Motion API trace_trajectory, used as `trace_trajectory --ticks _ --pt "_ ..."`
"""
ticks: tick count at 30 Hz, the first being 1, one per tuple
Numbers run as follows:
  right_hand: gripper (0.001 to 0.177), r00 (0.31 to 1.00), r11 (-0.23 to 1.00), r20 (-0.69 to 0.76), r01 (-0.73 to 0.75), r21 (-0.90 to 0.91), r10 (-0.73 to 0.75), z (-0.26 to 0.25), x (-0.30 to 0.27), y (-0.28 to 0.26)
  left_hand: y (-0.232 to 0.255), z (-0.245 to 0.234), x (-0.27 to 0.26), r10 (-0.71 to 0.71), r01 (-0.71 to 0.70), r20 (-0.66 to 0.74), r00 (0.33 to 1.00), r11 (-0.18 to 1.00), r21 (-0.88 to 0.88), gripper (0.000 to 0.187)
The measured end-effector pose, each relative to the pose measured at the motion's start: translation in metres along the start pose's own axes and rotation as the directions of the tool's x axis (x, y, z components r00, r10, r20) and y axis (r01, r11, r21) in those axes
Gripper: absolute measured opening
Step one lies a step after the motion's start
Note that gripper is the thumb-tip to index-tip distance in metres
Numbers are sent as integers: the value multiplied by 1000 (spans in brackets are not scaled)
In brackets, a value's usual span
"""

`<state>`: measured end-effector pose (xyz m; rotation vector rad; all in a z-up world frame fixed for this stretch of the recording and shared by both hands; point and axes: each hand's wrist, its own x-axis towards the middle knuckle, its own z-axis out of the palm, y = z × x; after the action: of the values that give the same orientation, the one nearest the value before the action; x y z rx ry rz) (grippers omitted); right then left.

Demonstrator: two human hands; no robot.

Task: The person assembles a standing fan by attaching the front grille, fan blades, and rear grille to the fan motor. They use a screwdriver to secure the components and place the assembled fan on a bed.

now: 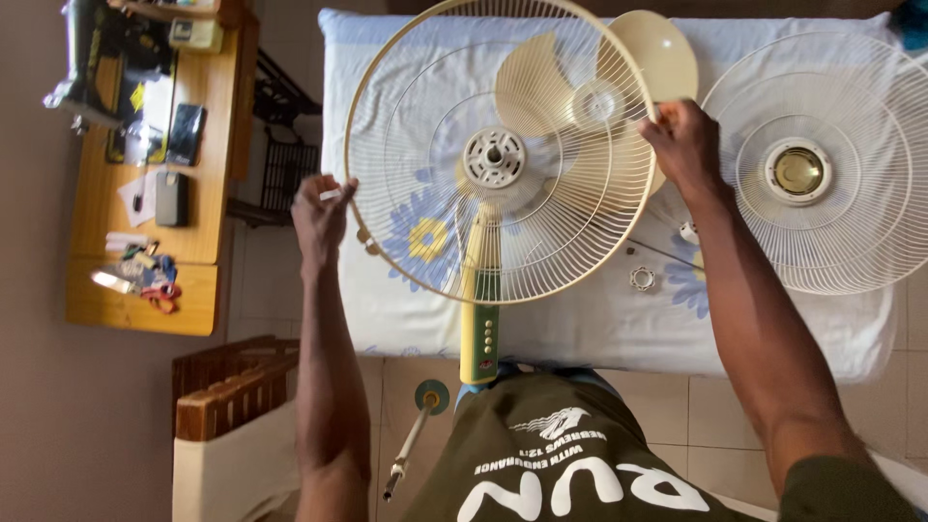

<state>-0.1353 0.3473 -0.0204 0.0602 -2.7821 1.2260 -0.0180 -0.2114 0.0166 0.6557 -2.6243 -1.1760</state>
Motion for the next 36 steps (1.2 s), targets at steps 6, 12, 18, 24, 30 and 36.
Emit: trace_trajectory --ticks 6,12,18,24,30,36 --pt "26 969 969 29 247 -28 -246 38 119 7 39 45 116 258 -258 109 960 966 -9 35" --pt "19 963 960 32 269 -73 -267 36 135 -24 55 60 144 326 -335 77 942 910 246 13" --pt "17 909 914 -101 404 -29 -405 34 120 -28 53 60 140 383 -358 -54 922 898 258 5" --pt "13 949 949 -23 315 -18 -315 43 129 -16 59 50 141 278 -298 120 953 932 205 13" --pt "28 960 960 -6 278 38 -278 25 89 -11 101 63 76 595 -544 -6 804 739 397 58" --pt "25 973 973 67 -216 -85 222 -19 -49 -52 156 157 -83 677 -727 537 503 667 -160 57"
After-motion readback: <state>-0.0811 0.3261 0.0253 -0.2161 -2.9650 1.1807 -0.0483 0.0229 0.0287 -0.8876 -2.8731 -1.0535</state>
